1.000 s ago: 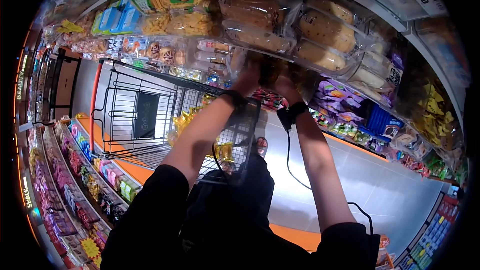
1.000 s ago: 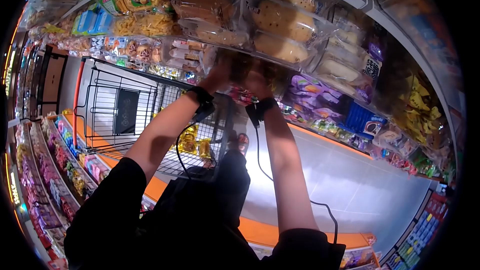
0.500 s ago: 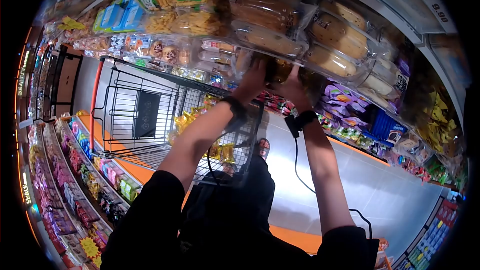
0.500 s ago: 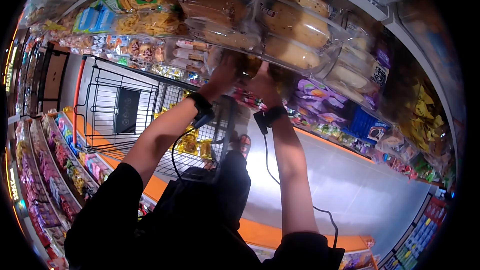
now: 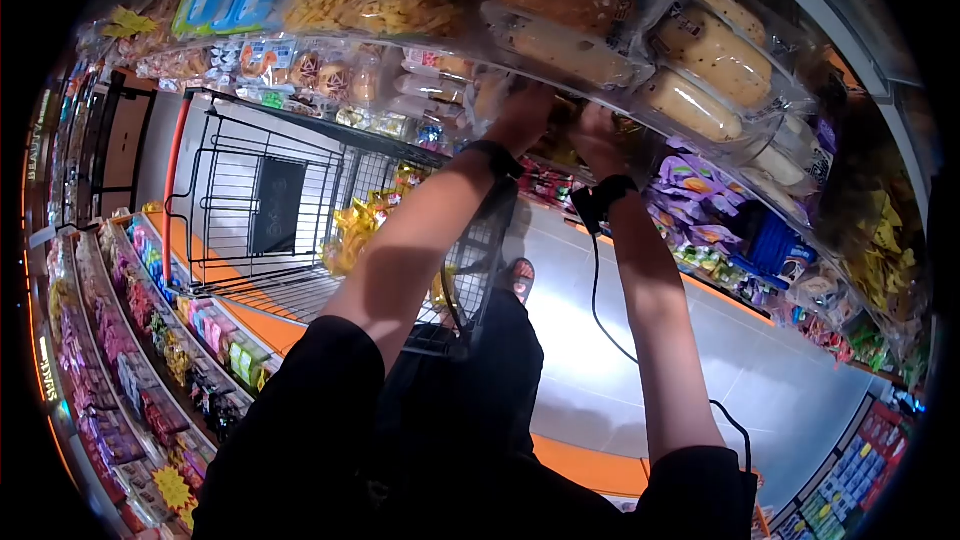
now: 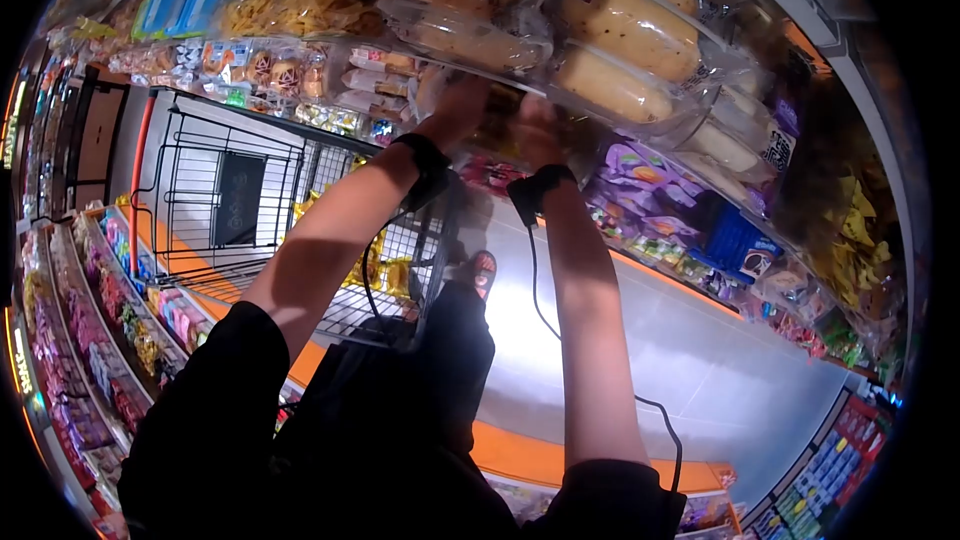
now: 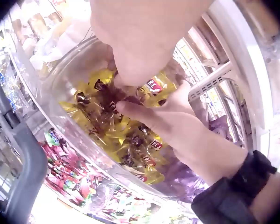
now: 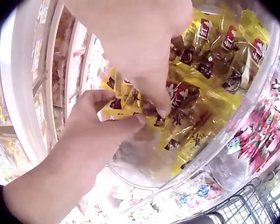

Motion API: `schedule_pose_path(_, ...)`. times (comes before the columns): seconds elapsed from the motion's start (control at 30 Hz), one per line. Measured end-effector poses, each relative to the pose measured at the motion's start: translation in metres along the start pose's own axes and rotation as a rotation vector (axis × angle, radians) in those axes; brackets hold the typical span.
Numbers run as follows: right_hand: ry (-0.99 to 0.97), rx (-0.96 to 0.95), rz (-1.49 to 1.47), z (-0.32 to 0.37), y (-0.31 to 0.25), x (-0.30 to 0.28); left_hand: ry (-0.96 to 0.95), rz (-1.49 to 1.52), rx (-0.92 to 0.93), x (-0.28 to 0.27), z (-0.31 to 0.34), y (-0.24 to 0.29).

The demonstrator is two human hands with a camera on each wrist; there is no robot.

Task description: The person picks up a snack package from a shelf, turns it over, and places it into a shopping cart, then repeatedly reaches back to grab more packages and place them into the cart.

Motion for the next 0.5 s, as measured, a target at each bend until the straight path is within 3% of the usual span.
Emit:
schedule_pose_path(0.1, 0.129, -0.018, 0.109, 0.002, 0.002, 0.000, 0.049, 0.048, 0.016, -0.004, 0.003, 0.006)
schedule_pose_path(0.27, -0.071, 0.049, 0.030, -0.029, 0.002, -0.029, 0.361, 0.186, 0.191, -0.011, 0.008, 0.012)
schedule_pose_path(0.37, -0.171, 0.053, 0.127, -0.036, -0.001, -0.035, 0.250, 0.231, -0.024, -0.003, 0.014, 0.014)
schedule_pose_path(0.4, -0.172, 0.010, 0.157, -0.036, -0.004, -0.034, 0.307, 0.194, 0.030, 0.008, 0.017, 0.012)
schedule_pose_path(0.47, -0.225, 0.169, 0.157, -0.032, -0.014, -0.033, 0.431, 0.107, 0.141, 0.029, 0.022, 0.001)
schedule_pose_path(0.5, -0.245, 0.245, 0.154, -0.030, -0.019, -0.032, 0.401, 0.064, 0.142, 0.010, 0.030, 0.010)
Point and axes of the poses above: each hand's wrist, its own z-axis away from the middle knuckle, its own x-axis out of the palm, y = z × x, the point moved 2 cm from there along -z, towards the middle knuckle
